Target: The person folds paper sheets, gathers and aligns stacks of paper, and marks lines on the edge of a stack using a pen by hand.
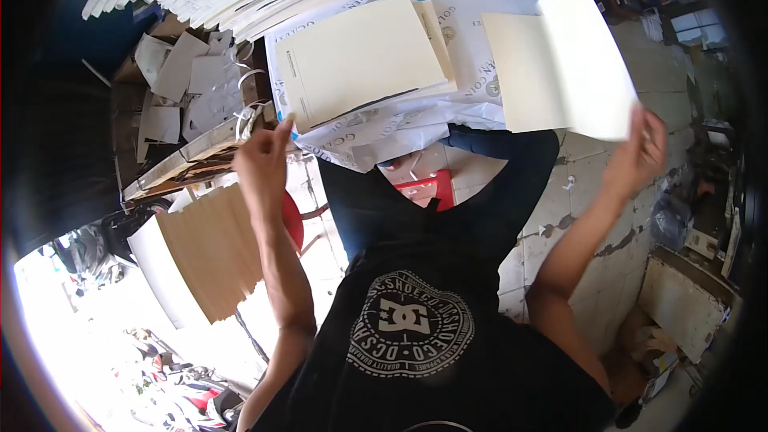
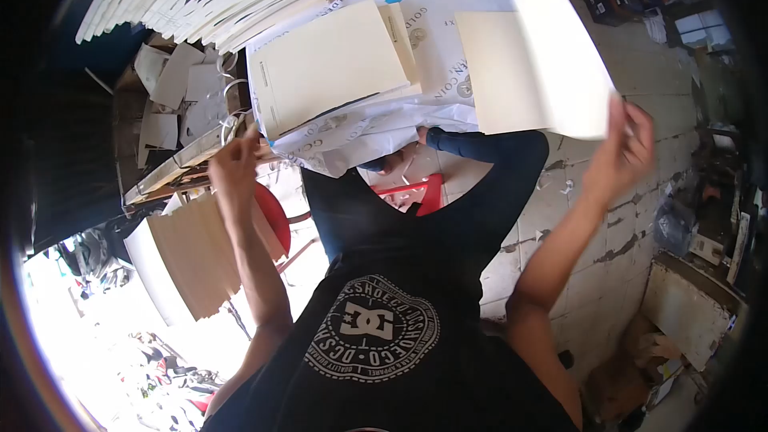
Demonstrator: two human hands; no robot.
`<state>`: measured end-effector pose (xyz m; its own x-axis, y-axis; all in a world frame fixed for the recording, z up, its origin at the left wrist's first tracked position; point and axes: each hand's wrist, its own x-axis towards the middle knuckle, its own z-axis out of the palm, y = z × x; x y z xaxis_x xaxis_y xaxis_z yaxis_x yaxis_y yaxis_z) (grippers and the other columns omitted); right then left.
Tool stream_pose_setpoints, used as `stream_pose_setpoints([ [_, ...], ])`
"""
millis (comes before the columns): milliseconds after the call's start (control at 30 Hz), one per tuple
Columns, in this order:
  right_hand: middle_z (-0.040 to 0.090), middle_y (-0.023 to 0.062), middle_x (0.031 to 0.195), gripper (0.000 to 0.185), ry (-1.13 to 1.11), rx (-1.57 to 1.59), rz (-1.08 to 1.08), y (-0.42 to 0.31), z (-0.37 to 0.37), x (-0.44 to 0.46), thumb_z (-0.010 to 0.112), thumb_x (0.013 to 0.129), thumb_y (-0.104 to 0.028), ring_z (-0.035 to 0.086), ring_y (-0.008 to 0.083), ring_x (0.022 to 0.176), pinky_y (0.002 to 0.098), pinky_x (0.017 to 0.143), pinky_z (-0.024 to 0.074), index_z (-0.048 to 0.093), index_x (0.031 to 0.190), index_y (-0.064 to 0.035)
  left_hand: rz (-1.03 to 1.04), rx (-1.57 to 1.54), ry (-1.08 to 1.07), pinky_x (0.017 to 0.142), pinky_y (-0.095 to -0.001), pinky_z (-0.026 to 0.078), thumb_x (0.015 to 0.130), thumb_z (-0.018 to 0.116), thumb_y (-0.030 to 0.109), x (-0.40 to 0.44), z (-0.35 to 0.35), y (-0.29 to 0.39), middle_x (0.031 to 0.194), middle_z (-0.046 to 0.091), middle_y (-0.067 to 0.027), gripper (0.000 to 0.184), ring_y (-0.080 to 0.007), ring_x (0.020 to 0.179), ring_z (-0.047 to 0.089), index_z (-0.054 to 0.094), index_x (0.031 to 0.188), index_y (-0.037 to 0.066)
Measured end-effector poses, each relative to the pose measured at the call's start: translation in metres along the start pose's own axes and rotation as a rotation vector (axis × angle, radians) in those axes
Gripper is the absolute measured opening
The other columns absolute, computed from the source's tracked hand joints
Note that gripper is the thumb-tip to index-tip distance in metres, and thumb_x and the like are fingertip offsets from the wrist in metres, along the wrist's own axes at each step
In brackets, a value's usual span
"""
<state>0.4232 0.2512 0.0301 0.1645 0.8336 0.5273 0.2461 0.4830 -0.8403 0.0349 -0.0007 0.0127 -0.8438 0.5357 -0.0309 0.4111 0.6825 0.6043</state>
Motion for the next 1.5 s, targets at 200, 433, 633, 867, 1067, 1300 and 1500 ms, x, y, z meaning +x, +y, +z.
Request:
stream_pose_setpoints([
  [200,0.059,0.012,0.059,0.023,-0.491,0.439,-0.258,-0.101,0.018,-0.049,0.073,0.083,-0.014,0.062,0.0254,0.056,0.0391,0.055,0.0489,0.055,0.08,0.0002,0.972,-0.438,0.232,0.07,-0.0319,0.05,0.078,0.076,0.037,-0.087,-0.03,0.118,0.091,0.066,-0.0072,0.039,-0.0222,0.083,0.062,0.069,0.1,0.005],
  [433,0.068,0.0103,0.09,0.013,-0.664,0.363,0.54,-0.112,0.044,-0.119,0.063,0.089,0.004,0.063,0.0102,0.081,0.0229,0.076,0.049,0.062,0.101,0.0092,0.928,-0.492,-0.253,0.056,-0.0323,0.042,0.072,0.081,0.018,-0.071,0.041,0.089,0.075,0.063,-0.003,0.037,-0.0189,0.066,0.063,0.071,0.106,0.01],
  [633,0.063,0.0094,0.098,0.019,-0.773,0.332,0.465,-0.098,0.059,-0.149,0.059,0.092,0.002,0.061,0.0095,0.088,0.0218,0.077,0.0487,0.059,0.11,0.0094,0.906,-0.493,-0.123,0.057,-0.0271,0.042,0.072,0.08,0.011,-0.084,0.05,0.076,0.083,0.069,-0.0018,0.034,-0.0148,0.069,0.065,0.07,0.105,0.01],
  [867,0.056,0.0023,0.085,0.008,-0.793,0.417,0.505,-0.093,0.072,-0.157,0.059,0.088,0.0,0.052,0.0062,0.077,0.0207,0.071,0.043,0.056,0.095,0.0027,0.868,-0.509,-0.046,0.057,-0.0262,0.034,0.073,0.08,0.021,-0.093,0.056,0.066,0.079,0.065,0.0051,0.038,-0.0072,0.064,0.059,0.069,0.108,0.01],
  [1067,0.054,0.0038,0.079,0.011,-0.882,0.201,0.222,-0.096,0.066,-0.139,0.062,0.09,-0.004,0.051,0.0069,0.073,0.0206,0.063,0.0385,0.058,0.094,0.0053,0.933,-0.62,0.097,0.069,-0.0303,0.044,0.067,0.083,0.015,-0.083,0.051,0.069,0.092,0.058,-0.0051,0.019,-0.0214,0.087,0.058,0.074,0.084,0.013],
  [1300,0.059,0.0194,0.104,0.047,-0.378,0.282,-0.027,-0.041,-0.08,-0.019,0.053,0.098,-0.038,0.058,0.0258,0.096,0.0396,0.082,0.0454,0.056,0.116,0.0056,0.474,-0.101,0.765,0.074,-0.038,0.048,0.077,0.075,0.004,0.065,-0.014,-0.05,0.08,0.065,-0.0105,0.022,-0.0273,0.077,0.061,0.065,0.097,0.002],
  [1500,0.05,0.0228,0.134,0.048,-0.369,0.388,0.001,-0.044,-0.018,-0.005,0.056,0.096,-0.016,0.047,0.0325,0.126,0.0501,0.111,0.0301,0.039,0.138,0.0022,-0.003,-0.188,0.698,0.089,-0.0393,0.044,0.089,0.07,0.039,0.123,-0.021,-0.098,0.102,0.062,-0.0123,0.069,-0.0219,0.096,0.059,0.042,0.134,-0.006],
])
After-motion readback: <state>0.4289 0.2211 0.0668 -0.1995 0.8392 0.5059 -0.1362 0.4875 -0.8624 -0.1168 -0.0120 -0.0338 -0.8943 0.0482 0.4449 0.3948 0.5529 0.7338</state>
